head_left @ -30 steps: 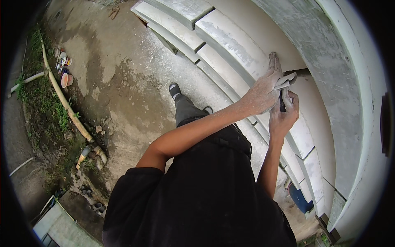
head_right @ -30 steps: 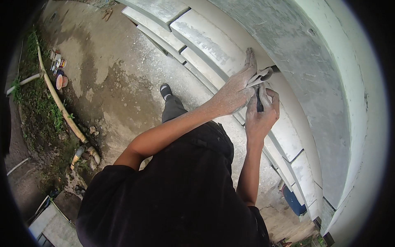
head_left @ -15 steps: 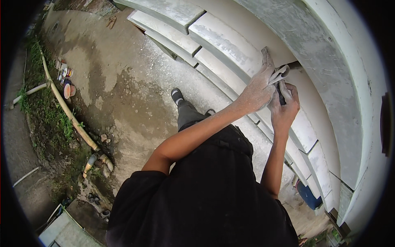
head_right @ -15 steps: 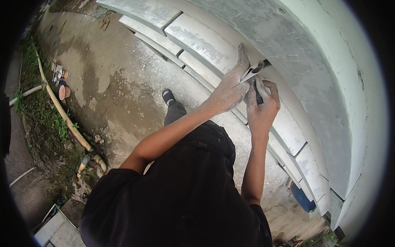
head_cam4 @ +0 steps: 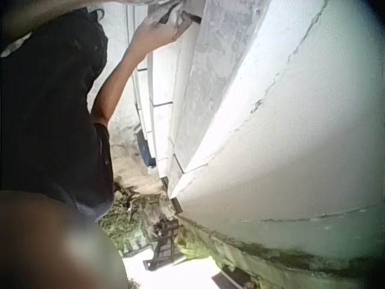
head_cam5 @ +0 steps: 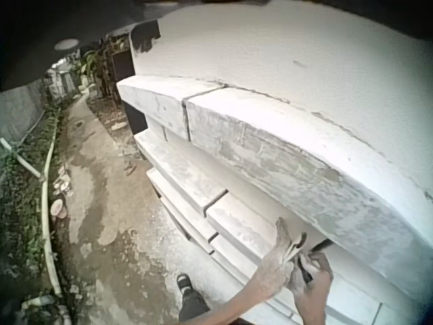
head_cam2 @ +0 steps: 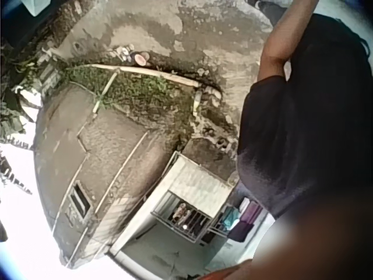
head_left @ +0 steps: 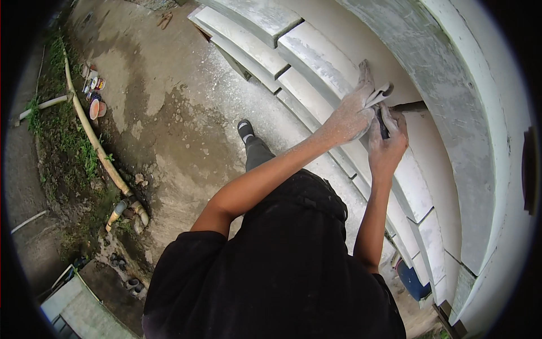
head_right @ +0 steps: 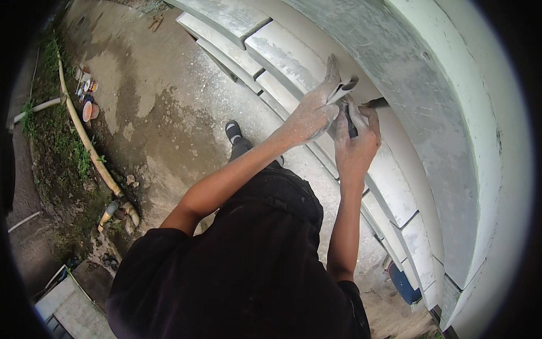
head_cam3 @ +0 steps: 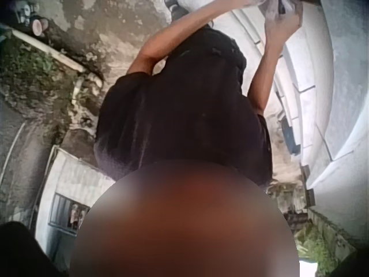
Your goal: Scrape and smooth the surface of a wall using a putty knife and sandpaper.
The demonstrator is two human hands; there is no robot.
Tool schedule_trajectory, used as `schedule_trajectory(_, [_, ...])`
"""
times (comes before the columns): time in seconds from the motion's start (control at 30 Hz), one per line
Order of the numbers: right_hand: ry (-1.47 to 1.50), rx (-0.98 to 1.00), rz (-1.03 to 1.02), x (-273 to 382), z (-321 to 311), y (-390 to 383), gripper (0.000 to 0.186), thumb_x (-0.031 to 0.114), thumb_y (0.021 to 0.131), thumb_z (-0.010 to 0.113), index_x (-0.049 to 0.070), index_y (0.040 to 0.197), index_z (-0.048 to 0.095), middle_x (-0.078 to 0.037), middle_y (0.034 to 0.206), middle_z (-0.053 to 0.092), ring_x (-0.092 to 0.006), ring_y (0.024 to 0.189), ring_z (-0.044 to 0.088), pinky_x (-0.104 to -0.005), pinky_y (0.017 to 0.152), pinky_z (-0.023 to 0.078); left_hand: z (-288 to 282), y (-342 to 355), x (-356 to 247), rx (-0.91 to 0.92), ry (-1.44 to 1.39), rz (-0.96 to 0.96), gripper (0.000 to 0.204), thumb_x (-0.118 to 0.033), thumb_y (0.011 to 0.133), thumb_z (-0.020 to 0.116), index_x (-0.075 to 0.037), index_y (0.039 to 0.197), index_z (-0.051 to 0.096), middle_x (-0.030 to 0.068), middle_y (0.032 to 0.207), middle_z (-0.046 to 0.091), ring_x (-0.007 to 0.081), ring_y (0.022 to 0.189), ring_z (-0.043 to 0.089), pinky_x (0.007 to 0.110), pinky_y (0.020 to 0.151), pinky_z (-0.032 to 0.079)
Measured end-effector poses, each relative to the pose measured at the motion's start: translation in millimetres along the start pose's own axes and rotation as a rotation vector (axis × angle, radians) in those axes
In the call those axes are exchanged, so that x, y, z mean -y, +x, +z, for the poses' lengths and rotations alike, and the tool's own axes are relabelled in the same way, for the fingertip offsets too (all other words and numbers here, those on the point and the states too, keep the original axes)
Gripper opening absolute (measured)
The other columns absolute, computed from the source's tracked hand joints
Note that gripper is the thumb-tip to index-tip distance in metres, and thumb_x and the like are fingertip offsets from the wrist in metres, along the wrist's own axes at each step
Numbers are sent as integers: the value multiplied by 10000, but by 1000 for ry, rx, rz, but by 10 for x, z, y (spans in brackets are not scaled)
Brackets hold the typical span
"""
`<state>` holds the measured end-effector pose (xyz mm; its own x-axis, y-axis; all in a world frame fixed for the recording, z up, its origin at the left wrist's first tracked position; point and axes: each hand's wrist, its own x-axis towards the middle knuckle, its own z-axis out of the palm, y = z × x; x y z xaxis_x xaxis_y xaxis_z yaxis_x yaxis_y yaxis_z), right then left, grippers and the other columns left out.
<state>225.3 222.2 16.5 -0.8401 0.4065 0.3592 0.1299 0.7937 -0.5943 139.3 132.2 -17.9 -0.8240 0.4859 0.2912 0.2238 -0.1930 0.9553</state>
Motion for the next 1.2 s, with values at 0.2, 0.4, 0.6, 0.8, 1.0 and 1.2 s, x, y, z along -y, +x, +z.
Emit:
schedule_trajectory(0.2, [-33,-19,33,-16,67,22,341,72,867,664,51,1205,709,-145,983,635,-264,848,642,-377,803,497,-47,27,-23,89,-93,-88,527,-28,833,435,54,1350,497,426,1510,163,537,1429,135,449,1191,206])
schedule_trajectory(0.4, [-16,-11,58,-18,89,28,343,80,869,669,72,1209,709,-145,1015,632,-272,860,640,-373,803,496,-46,83,-42,143,-132,-130,644,-8,828,442,79,1457,336,412,1552,48,501,1473,13,444,1227,111])
schedule_trajectory(0.6, [13,8,43,-17,-12,39,335,74,872,656,89,1201,714,-155,1042,635,-300,886,644,-380,827,496,109,103,37,-40,24,-19,678,-6,805,447,130,1446,270,423,1520,117,511,1452,81,453,1210,147])
schedule_trajectory(0.8, [-29,14,-23,201,301,281,360,56,859,646,84,1213,705,-169,1039,644,-321,865,652,-388,809,493,-366,329,14,-29,47,-244,573,-41,779,465,114,1330,429,313,1083,592,417,907,566,414,886,455])
schedule_trajectory(1.0, [-2,-17,49,46,182,53,375,46,847,666,92,1217,710,-143,990,636,-275,860,657,-380,796,504,-77,94,-36,-64,114,22,587,-18,811,460,89,1386,418,476,1472,153,533,1410,193,424,1189,227])
schedule_trajectory(1.2, [-62,-51,-55,162,457,341,326,25,831,655,2,1153,701,-157,1038,666,-298,888,652,-342,843,494,-414,369,157,-94,87,7,481,-51,786,469,84,1247,473,379,1151,526,556,1106,479,493,969,408])
